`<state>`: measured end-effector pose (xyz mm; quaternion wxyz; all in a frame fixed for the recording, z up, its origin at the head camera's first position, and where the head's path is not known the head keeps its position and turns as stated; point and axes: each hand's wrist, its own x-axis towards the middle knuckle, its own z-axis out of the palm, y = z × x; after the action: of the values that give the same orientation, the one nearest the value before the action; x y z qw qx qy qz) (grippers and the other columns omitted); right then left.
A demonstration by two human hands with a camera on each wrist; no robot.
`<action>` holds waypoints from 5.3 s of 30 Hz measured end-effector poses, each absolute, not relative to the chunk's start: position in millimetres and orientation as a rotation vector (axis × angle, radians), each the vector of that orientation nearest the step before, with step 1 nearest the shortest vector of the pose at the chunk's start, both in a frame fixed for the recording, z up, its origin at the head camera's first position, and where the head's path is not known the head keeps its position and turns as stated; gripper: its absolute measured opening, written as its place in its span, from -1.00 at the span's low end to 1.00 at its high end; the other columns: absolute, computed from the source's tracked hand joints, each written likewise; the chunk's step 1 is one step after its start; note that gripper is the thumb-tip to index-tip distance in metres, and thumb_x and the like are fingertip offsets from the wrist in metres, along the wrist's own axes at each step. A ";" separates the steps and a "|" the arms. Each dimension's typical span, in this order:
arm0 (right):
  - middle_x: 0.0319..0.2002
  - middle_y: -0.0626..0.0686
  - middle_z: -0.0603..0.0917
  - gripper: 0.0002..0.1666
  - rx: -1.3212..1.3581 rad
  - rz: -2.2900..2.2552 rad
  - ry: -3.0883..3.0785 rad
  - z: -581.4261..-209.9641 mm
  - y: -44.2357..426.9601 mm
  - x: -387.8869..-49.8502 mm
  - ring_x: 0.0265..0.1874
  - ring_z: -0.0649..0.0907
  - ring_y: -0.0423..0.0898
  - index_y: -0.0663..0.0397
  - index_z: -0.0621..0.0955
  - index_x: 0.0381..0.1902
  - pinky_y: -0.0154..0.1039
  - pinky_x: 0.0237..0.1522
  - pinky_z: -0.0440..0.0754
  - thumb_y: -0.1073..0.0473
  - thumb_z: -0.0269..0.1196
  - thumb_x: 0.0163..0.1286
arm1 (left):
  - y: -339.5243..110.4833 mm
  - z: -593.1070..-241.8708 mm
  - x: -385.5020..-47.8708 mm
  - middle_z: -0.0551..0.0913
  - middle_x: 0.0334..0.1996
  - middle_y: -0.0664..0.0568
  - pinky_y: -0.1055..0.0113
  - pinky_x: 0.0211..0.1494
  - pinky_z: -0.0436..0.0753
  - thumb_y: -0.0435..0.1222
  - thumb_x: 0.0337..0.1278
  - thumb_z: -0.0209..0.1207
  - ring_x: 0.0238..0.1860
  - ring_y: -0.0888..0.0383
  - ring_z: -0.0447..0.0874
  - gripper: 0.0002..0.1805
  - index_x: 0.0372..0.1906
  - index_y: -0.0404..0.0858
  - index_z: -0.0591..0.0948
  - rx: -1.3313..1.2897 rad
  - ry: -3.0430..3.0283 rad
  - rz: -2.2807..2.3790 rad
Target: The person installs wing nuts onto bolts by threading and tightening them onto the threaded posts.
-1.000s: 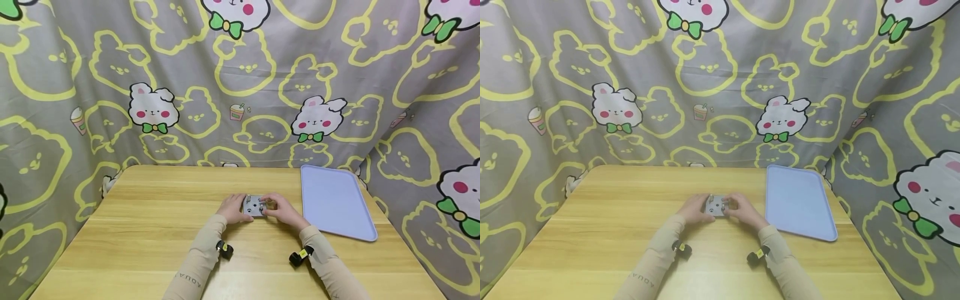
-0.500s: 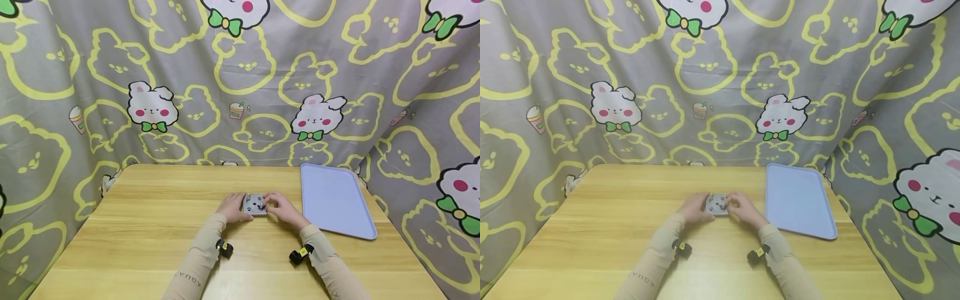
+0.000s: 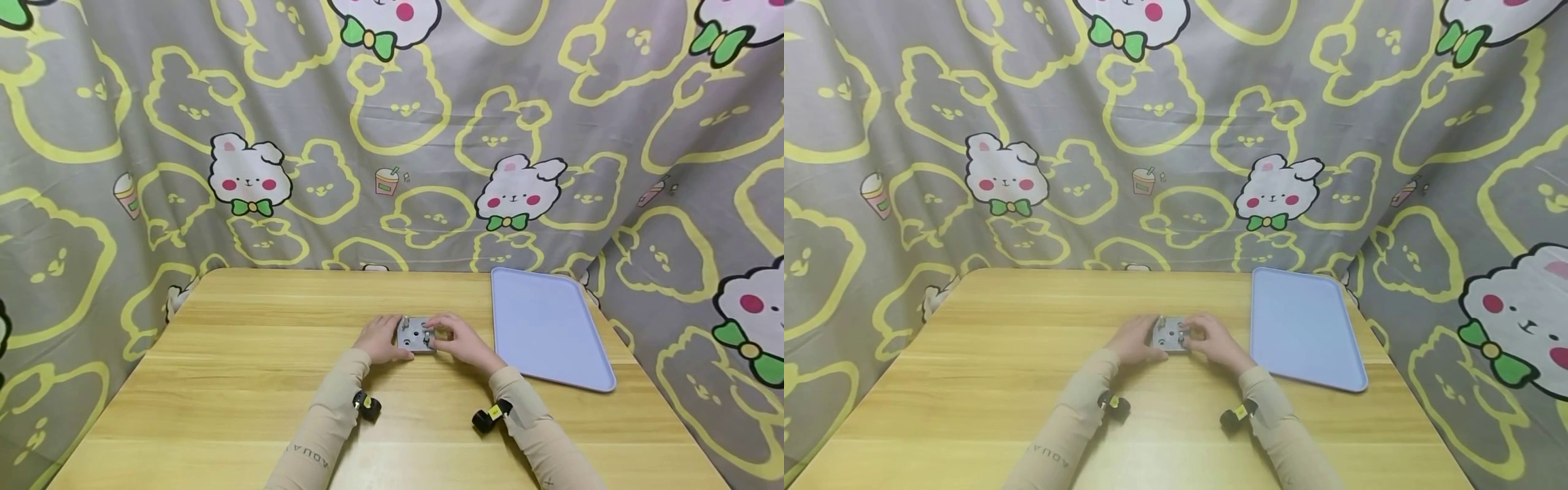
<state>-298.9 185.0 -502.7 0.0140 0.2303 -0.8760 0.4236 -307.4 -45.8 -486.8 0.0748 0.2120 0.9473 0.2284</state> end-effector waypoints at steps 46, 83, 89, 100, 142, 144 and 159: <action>0.13 0.22 0.58 -0.89 0.664 1.356 -2.730 -498.8 183.1 -299.4 0.05 0.53 0.11 0.03 0.63 -0.35 -0.32 -0.17 0.45 0.35 0.25 0.21 | -46.0 -486.2 -309.0 0.30 0.44 -0.17 -0.10 0.55 0.12 0.11 -0.12 0.40 0.47 -0.23 0.17 0.07 0.46 -0.27 0.21 0.650 2.837 0.712; 0.18 0.19 0.54 -0.59 0.702 1.300 -2.744 -503.0 183.7 -299.5 0.12 0.53 0.17 0.03 0.63 0.02 -0.03 0.02 0.58 0.18 0.39 0.18 | -46.0 -488.1 -308.6 0.31 0.43 -0.15 -0.09 0.56 0.11 0.12 -0.10 0.39 0.47 -0.22 0.17 0.05 0.46 -0.25 0.23 0.643 2.835 0.700; 0.18 0.21 0.54 -0.71 0.702 1.290 -2.743 -500.2 182.8 -298.1 0.14 0.52 0.20 0.02 0.67 -0.10 -0.01 0.00 0.58 0.17 0.39 0.19 | -45.7 -485.5 -306.8 0.30 0.44 -0.14 -0.10 0.56 0.11 0.09 -0.08 0.39 0.48 -0.23 0.15 0.03 0.46 -0.25 0.22 0.629 2.822 0.717; 0.13 0.20 0.57 -0.85 0.677 1.298 -2.741 -500.1 182.1 -298.6 0.01 0.51 0.09 -0.04 0.61 -0.41 -0.23 -0.15 0.47 0.34 0.26 0.12 | -45.7 -486.0 -307.2 0.30 0.45 -0.14 -0.09 0.57 0.10 0.11 -0.09 0.39 0.49 -0.24 0.13 0.04 0.47 -0.24 0.22 0.618 2.823 0.712; 0.20 0.18 0.54 -0.61 0.675 1.230 -2.767 -502.2 182.0 -298.3 0.25 0.41 0.23 -0.03 0.66 -0.01 0.34 0.31 0.29 0.17 0.38 0.17 | -45.1 -487.7 -309.0 0.31 0.43 -0.16 -0.12 0.55 0.13 0.11 -0.11 0.39 0.47 -0.23 0.17 0.05 0.46 -0.26 0.23 0.641 2.846 0.687; 0.20 0.18 0.55 -0.65 0.676 1.237 -2.758 -502.3 182.0 -298.5 0.25 0.41 0.24 -0.03 0.67 -0.05 0.36 0.31 0.27 0.15 0.39 0.17 | -45.1 -488.0 -309.1 0.31 0.44 -0.15 -0.11 0.55 0.12 0.11 -0.11 0.39 0.47 -0.22 0.17 0.05 0.46 -0.25 0.23 0.634 2.850 0.683; 0.14 0.20 0.58 -0.86 0.661 1.272 -2.724 -502.9 181.1 -298.6 0.22 0.42 0.29 -0.06 0.58 -0.45 0.37 0.30 0.23 0.32 0.26 0.15 | -45.3 -490.6 -310.1 0.30 0.45 -0.14 -0.11 0.55 0.13 0.13 -0.11 0.39 0.48 -0.23 0.16 0.06 0.47 -0.23 0.22 0.634 2.847 0.689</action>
<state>-298.6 181.1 -502.9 0.0318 0.2146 -0.8845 0.4131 -310.1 -45.3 -490.6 0.0724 0.2109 0.9475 0.2292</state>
